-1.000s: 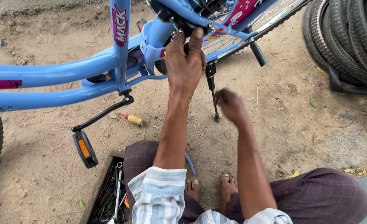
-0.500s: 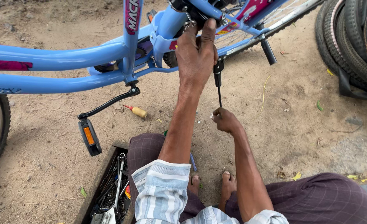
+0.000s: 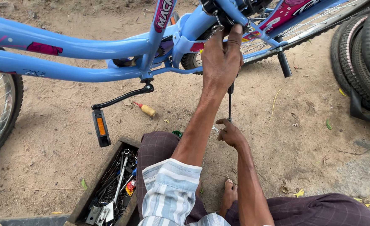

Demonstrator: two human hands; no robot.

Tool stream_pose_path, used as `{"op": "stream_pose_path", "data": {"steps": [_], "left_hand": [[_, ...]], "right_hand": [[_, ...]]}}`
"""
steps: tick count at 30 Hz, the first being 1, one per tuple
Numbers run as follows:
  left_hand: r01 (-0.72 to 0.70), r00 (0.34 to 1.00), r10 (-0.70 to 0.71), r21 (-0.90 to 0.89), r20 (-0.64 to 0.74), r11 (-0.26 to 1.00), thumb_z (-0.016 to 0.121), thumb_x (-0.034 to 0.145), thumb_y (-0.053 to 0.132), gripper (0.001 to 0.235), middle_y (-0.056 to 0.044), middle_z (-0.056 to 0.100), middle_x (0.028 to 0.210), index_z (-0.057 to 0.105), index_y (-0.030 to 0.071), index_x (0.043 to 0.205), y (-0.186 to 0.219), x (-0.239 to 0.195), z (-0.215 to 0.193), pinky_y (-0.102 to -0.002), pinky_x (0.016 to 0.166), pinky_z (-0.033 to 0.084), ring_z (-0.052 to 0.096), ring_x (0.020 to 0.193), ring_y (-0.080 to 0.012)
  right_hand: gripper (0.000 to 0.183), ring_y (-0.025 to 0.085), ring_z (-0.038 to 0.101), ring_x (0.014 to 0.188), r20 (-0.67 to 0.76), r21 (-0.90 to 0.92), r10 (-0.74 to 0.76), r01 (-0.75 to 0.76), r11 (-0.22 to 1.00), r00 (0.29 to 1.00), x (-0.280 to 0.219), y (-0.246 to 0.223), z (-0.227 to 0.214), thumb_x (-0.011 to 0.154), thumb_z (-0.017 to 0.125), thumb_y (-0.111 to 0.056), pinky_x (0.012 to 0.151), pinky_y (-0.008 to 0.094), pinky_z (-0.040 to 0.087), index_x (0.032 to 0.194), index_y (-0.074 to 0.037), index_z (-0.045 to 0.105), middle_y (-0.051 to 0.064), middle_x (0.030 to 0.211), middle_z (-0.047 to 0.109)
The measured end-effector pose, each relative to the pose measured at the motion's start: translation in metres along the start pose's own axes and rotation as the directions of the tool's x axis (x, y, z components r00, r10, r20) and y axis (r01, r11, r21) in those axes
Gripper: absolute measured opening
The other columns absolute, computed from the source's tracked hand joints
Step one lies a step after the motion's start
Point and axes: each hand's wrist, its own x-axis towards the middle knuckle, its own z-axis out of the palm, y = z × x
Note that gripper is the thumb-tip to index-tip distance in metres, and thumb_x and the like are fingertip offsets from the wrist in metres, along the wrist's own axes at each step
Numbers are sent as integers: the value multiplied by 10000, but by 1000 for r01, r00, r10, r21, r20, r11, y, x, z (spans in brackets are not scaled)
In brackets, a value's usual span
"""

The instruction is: The person uses a wrench and pliers to tighten bolts on the rear wheel axle of a blue bicycle. They then stand up and inspect the rear wheel of a nearby red motorcycle.

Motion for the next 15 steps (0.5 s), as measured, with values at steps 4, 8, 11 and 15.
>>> {"op": "stream_pose_path", "data": {"steps": [4, 8, 11, 15], "left_hand": [[20, 1000, -20, 14, 4, 1000, 506, 1034, 422, 462, -6, 615, 543, 655, -11, 1100, 2, -2, 1, -257, 362, 494, 627, 425, -94], [24, 1000, -24, 34, 9, 999, 505, 1035, 428, 453, -6, 598, 534, 644, -1, 1087, -2, -3, 1, -261, 370, 509, 641, 433, -94], [-19, 1000, 19, 31, 9, 999, 498, 1042, 439, 464, 3, 586, 533, 650, 4, 1095, -3, -3, 0, -247, 379, 517, 645, 441, -86], [-1, 1000, 0, 37, 20, 999, 462, 1021, 476, 500, -14, 593, 536, 639, 18, 1118, -9, -4, 2, -284, 400, 542, 667, 457, -122]], "right_hand": [[361, 160, 583, 625, -46, -39, 69, -71, 997, 997, -2, 0, -5, 965, 638, -126, 585, 397, 496, 1325, -126, 624, 118, 849, 721], [291, 153, 595, 623, -12, -126, 58, -59, 990, 998, 2, 9, -4, 960, 686, -196, 586, 400, 514, 1240, -117, 683, 130, 916, 724], [280, 136, 666, 711, -7, -151, -40, 38, 988, 999, 10, 14, 0, 932, 719, -188, 652, 379, 559, 1205, -125, 719, 139, 1046, 736], [315, 247, 692, 786, 1, -94, -4, 4, 996, 1000, 17, 22, 8, 951, 681, -185, 719, 449, 568, 1255, -102, 695, 171, 1130, 769]]}}
